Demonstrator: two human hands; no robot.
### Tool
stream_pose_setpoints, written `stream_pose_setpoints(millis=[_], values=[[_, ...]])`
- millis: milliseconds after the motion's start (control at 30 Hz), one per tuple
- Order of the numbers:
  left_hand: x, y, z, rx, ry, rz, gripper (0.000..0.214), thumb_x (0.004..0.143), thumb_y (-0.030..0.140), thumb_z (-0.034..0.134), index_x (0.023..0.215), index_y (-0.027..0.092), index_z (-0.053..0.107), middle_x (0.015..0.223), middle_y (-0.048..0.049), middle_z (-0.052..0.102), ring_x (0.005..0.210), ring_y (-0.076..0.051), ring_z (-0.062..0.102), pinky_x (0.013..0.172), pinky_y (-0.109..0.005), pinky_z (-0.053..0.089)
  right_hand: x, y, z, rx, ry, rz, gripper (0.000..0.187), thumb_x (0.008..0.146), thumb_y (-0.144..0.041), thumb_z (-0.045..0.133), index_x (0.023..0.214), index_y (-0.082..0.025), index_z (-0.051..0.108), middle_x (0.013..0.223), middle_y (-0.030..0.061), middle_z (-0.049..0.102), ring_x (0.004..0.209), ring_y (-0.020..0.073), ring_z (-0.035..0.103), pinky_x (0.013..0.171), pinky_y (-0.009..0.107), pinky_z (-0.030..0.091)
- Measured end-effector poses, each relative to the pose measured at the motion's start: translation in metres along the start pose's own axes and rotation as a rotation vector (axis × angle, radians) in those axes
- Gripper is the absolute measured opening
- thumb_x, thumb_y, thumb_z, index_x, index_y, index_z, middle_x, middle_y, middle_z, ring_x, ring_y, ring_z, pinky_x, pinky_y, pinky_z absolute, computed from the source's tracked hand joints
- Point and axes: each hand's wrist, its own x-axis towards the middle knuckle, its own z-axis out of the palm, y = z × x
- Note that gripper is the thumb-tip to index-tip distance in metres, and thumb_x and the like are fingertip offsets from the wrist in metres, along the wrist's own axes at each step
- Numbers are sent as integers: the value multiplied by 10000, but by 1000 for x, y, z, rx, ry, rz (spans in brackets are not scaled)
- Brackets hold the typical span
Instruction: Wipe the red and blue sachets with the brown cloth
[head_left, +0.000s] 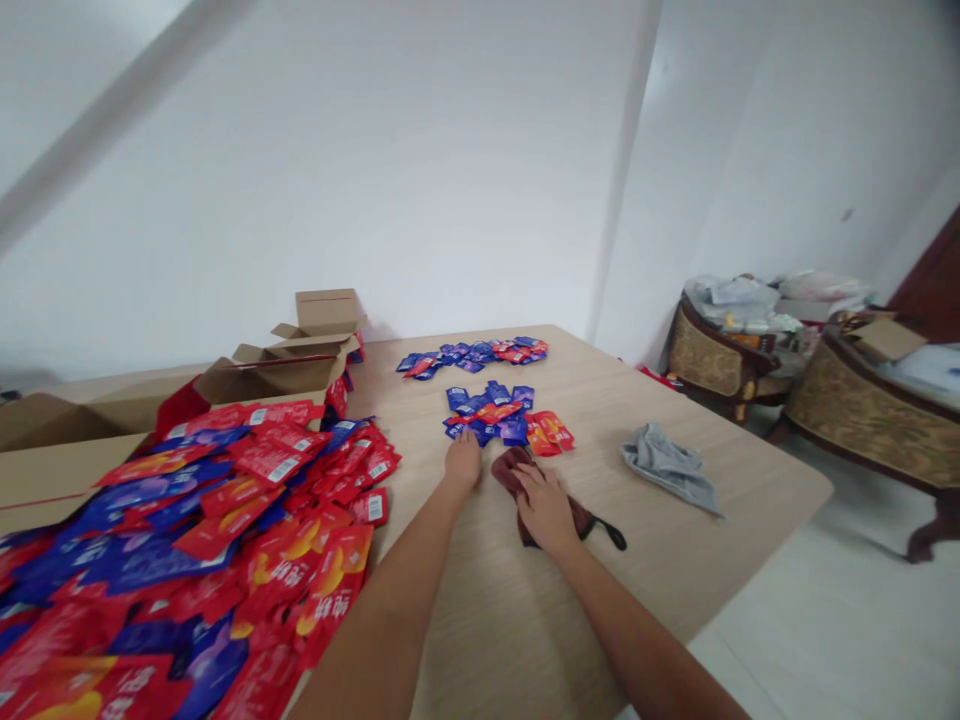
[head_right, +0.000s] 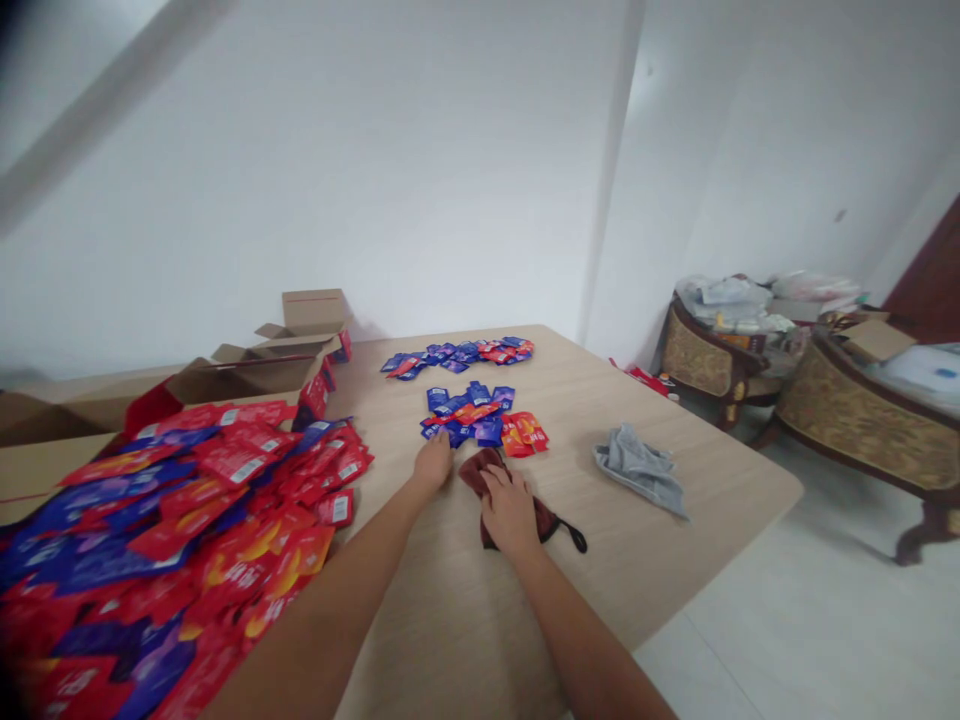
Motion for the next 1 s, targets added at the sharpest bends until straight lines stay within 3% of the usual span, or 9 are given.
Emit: stream_pose_setpoints(millis=[100, 267, 433, 500, 567, 667, 767, 867, 1000], values=[[-12, -10, -8, 5, -16, 25, 437, 821, 20, 352, 1246, 50, 449, 1301, -232, 457, 1213, -244, 441, 989, -345, 319, 1, 2, 3, 41, 25, 2, 432, 813, -184, 407, 1219, -253, 536, 1294, 3, 500, 1135, 212, 416, 950, 354, 308], [-46, -30, -27, -67, -50, 14, 421, 807, 62, 412, 1210, 122, 519, 1186, -181, 575, 1082, -251, 549, 939, -350, 374, 2, 9, 7, 132, 94, -4, 422, 819, -188, 393, 1210, -237, 544, 1276, 0, 517, 1113, 204, 432, 961, 352, 320], [-87, -45, -28, -381, -19, 204, 428, 753, 19, 391, 1044, 194, 652, 1135, -66, 631, 1077, -173, 557, 982, -305, 365, 2, 14, 6, 243, 228, -47, 433, 824, -186, 359, 1222, -200, 527, 1271, 31, 514, 1129, 194, 426, 982, 362, 317], [-101, -45, -24, -512, 12, 219, 400, 739, 15, 395, 936, 202, 690, 1084, -45, 655, 1056, -157, 566, 987, -304, 371, -1, 8, 6, 241, 211, -89, 439, 826, -188, 358, 1236, -201, 515, 1285, 32, 500, 1137, 195, 419, 986, 363, 312], [-109, -43, -20, -597, 96, 131, 358, 736, 31, 427, 911, 196, 692, 1059, -52, 660, 1041, -164, 570, 982, -324, 379, -3, -2, 6, 193, 127, -137, 440, 819, -189, 380, 1235, -222, 518, 1293, 21, 495, 1137, 206, 414, 977, 371, 311], [-113, -35, -16, -757, 187, -119, 349, 743, 79, 489, 1051, 174, 623, 1009, -80, 666, 938, -173, 614, 894, -330, 449, -6, -15, 9, 79, 2, -138, 439, 802, -186, 417, 1222, -251, 529, 1294, 6, 498, 1135, 230, 404, 941, 387, 317], [-111, -24, -16, -1084, -5, -370, 304, 810, 170, 447, 1088, 104, 553, 737, -84, 681, 627, -170, 651, 640, -307, 524, -6, -19, 9, 8, -41, -104, 438, 814, -194, 413, 1234, -258, 514, 1307, 3, 488, 1138, 238, 390, 926, 391, 313], [-112, -13, -18, -1409, -228, -451, 299, 861, 244, 370, 981, 47, 560, 622, -106, 660, 522, -183, 640, 551, -304, 521, -5, -21, 7, -16, -62, -87, 439, 823, -197, 400, 1246, -250, 503, 1319, 12, 474, 1143, 247, 378, 929, 402, 307], [-112, -3, -20, -1505, -251, -480, 220, 796, 161, 452, 930, 62, 595, 741, -125, 696, 583, -182, 658, 585, -293, 532, -11, -38, 6, 32, -91, -109, 480, 826, -197, 385, 1301, -223, 452, 1361, 31, 426, 1162, 258, 347, 956, 422, 290]])
